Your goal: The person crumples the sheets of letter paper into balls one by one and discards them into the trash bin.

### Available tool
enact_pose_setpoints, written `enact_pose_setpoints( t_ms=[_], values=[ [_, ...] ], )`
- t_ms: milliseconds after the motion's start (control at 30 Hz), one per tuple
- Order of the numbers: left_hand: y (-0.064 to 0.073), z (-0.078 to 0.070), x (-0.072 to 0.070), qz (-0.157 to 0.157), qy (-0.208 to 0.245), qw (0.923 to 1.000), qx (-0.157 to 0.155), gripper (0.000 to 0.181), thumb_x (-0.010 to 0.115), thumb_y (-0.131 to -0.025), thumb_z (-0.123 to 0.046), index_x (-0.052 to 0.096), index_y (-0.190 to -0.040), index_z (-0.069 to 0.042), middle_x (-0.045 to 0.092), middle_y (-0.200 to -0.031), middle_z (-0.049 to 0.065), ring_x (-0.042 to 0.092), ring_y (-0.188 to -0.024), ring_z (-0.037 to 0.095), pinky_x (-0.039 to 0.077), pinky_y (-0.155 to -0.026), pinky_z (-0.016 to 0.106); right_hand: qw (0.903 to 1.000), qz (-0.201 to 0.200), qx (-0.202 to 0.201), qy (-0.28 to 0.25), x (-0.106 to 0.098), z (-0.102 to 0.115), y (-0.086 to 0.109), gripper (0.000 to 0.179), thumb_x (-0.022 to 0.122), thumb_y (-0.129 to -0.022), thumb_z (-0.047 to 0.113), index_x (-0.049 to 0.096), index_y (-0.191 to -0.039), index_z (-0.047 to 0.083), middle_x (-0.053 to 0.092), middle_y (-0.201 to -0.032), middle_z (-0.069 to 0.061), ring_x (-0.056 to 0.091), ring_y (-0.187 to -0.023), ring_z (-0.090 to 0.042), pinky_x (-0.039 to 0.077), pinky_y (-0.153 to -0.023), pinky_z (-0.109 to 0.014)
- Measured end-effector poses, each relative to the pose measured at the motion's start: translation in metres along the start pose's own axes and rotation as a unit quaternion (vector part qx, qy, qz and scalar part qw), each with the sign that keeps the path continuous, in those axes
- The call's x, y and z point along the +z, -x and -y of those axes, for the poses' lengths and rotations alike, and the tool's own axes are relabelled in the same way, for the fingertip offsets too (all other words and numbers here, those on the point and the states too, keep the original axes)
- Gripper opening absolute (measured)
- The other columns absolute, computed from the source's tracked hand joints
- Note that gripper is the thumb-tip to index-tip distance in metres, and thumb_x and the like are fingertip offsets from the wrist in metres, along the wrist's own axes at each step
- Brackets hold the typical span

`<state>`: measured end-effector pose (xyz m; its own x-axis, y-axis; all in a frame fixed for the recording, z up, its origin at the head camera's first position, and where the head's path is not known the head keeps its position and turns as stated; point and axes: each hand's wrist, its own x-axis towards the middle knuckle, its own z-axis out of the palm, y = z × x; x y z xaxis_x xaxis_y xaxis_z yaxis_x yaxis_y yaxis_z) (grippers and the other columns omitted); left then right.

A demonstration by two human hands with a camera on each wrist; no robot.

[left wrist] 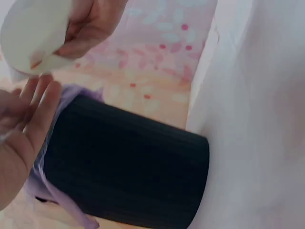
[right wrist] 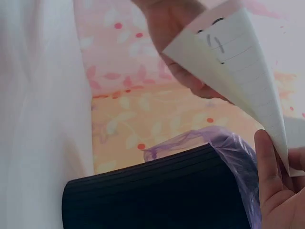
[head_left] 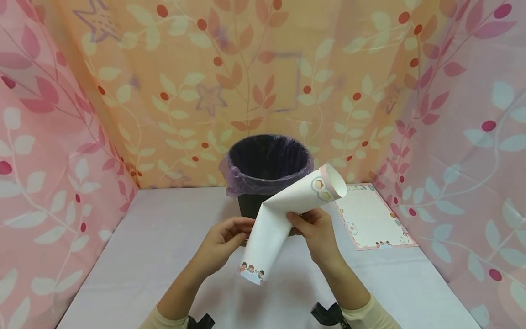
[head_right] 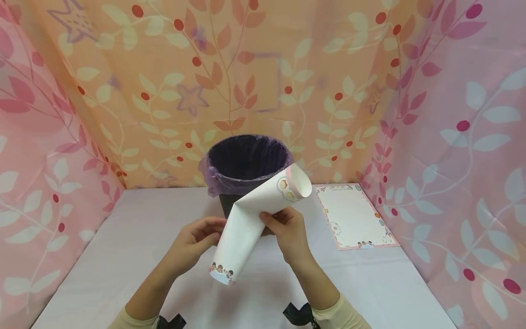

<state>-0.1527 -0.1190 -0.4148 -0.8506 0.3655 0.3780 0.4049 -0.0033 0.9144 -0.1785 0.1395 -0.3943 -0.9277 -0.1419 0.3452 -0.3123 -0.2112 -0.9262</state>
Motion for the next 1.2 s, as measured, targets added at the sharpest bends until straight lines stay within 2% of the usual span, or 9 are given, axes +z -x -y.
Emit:
enact_pose_setpoints(
  t_ms=[133, 333, 467, 633, 800, 900, 1000, 1100, 1200],
  values=[
    [0.000, 0.005, -0.004, 0.034, 0.017, 0.9991, 0.021, 0.049, 0.068, -0.094, 0.006, 0.057, -0.140, -0.005, 0.067, -0.125, 0.019, 0.069, -0.110, 0.023, 0.061, -0.089, 0.036, 0.9993, -0.008, 0.021, -0.030, 0.002, -0.001, 0.000, 0.026, 0.073, -0.092, 0.001, 0.066, -0.118, -0.002, 0.074, -0.101, -0.010, 0.076, -0.084, -0.026, 0.064, -0.067, -0.043],
    [-0.001, 0.006, 0.002, 0.018, 0.055, 0.9975, 0.041, 0.080, 0.075, -0.088, 0.007, 0.037, -0.156, -0.004, 0.051, -0.145, 0.026, 0.060, -0.126, 0.020, 0.055, -0.101, 0.032, 0.9981, -0.010, 0.060, -0.010, 0.012, -0.009, 0.005, 0.030, 0.074, -0.092, 0.003, 0.066, -0.119, -0.006, 0.072, -0.100, -0.015, 0.075, -0.077, -0.027, 0.064, -0.064, -0.039],
    [-0.002, 0.005, 0.009, 0.001, 0.111, 0.9934, 0.029, 0.086, 0.071, -0.088, 0.011, 0.026, -0.160, -0.002, 0.040, -0.154, 0.030, 0.054, -0.135, 0.017, 0.049, -0.108, 0.030, 0.9972, 0.001, 0.074, 0.012, 0.022, -0.014, 0.011, 0.032, 0.076, -0.090, 0.006, 0.068, -0.119, -0.005, 0.073, -0.101, -0.018, 0.075, -0.078, -0.027, 0.064, -0.065, -0.039],
    [-0.002, 0.002, 0.015, -0.062, 0.115, 0.9915, -0.003, 0.071, 0.070, -0.093, 0.004, 0.037, -0.155, 0.001, 0.053, -0.143, 0.023, 0.062, -0.122, 0.016, 0.055, -0.099, 0.028, 0.9979, 0.027, 0.053, 0.028, 0.030, -0.021, 0.018, 0.024, 0.074, -0.091, 0.003, 0.072, -0.113, -0.006, 0.075, -0.095, -0.012, 0.073, -0.077, -0.022, 0.064, -0.066, -0.037],
    [-0.002, 0.002, 0.017, -0.120, 0.109, 0.9862, -0.031, 0.045, 0.075, -0.092, -0.004, 0.060, -0.133, 0.002, 0.067, -0.117, 0.009, 0.068, -0.104, 0.017, 0.060, -0.091, 0.030, 0.9953, 0.090, 0.008, 0.033, 0.033, -0.025, 0.023, 0.018, 0.066, -0.095, -0.003, 0.072, -0.110, -0.011, 0.076, -0.094, -0.019, 0.076, -0.079, -0.029, 0.064, -0.071, -0.042],
    [-0.003, 0.002, 0.017, -0.155, 0.104, 0.9815, -0.043, 0.029, 0.077, -0.090, -0.006, 0.065, -0.115, 0.002, 0.070, -0.106, 0.006, 0.068, -0.096, 0.017, 0.060, -0.085, 0.029, 0.9869, 0.151, -0.018, 0.054, 0.033, -0.024, 0.022, 0.019, 0.064, -0.098, -0.002, 0.072, -0.113, -0.008, 0.076, -0.098, -0.023, 0.077, -0.084, -0.031, 0.064, -0.075, -0.045],
    [-0.003, 0.001, 0.015, -0.193, 0.094, 0.9752, -0.055, 0.020, 0.078, -0.090, -0.007, 0.066, -0.103, 0.000, 0.071, -0.101, 0.005, 0.068, -0.094, 0.018, 0.060, -0.083, 0.029, 0.9720, 0.204, -0.048, 0.106, 0.030, -0.020, 0.020, 0.019, 0.062, -0.100, 0.001, 0.072, -0.116, -0.003, 0.074, -0.104, -0.018, 0.075, -0.089, -0.026, 0.064, -0.079, -0.042],
    [-0.003, -0.001, 0.014, -0.215, 0.085, 0.9711, -0.059, 0.019, 0.080, -0.088, -0.007, 0.064, -0.097, 0.000, 0.071, -0.102, 0.006, 0.068, -0.097, 0.021, 0.060, -0.083, 0.031, 0.9622, 0.227, -0.054, 0.141, 0.025, -0.014, 0.018, 0.025, 0.063, -0.102, 0.010, 0.066, -0.125, 0.001, 0.071, -0.109, -0.014, 0.072, -0.095, -0.028, 0.063, -0.083, -0.039],
    [-0.002, -0.001, 0.014, -0.227, 0.079, 0.9696, -0.048, 0.020, 0.081, -0.086, -0.003, 0.062, -0.090, 0.002, 0.070, -0.096, 0.006, 0.068, -0.093, 0.019, 0.061, -0.079, 0.030, 0.9667, 0.215, -0.043, 0.132, 0.023, -0.009, 0.017, 0.045, 0.070, -0.099, 0.018, 0.055, -0.139, 0.002, 0.068, -0.118, -0.014, 0.070, -0.101, -0.029, 0.062, -0.087, -0.037]
  ],
)
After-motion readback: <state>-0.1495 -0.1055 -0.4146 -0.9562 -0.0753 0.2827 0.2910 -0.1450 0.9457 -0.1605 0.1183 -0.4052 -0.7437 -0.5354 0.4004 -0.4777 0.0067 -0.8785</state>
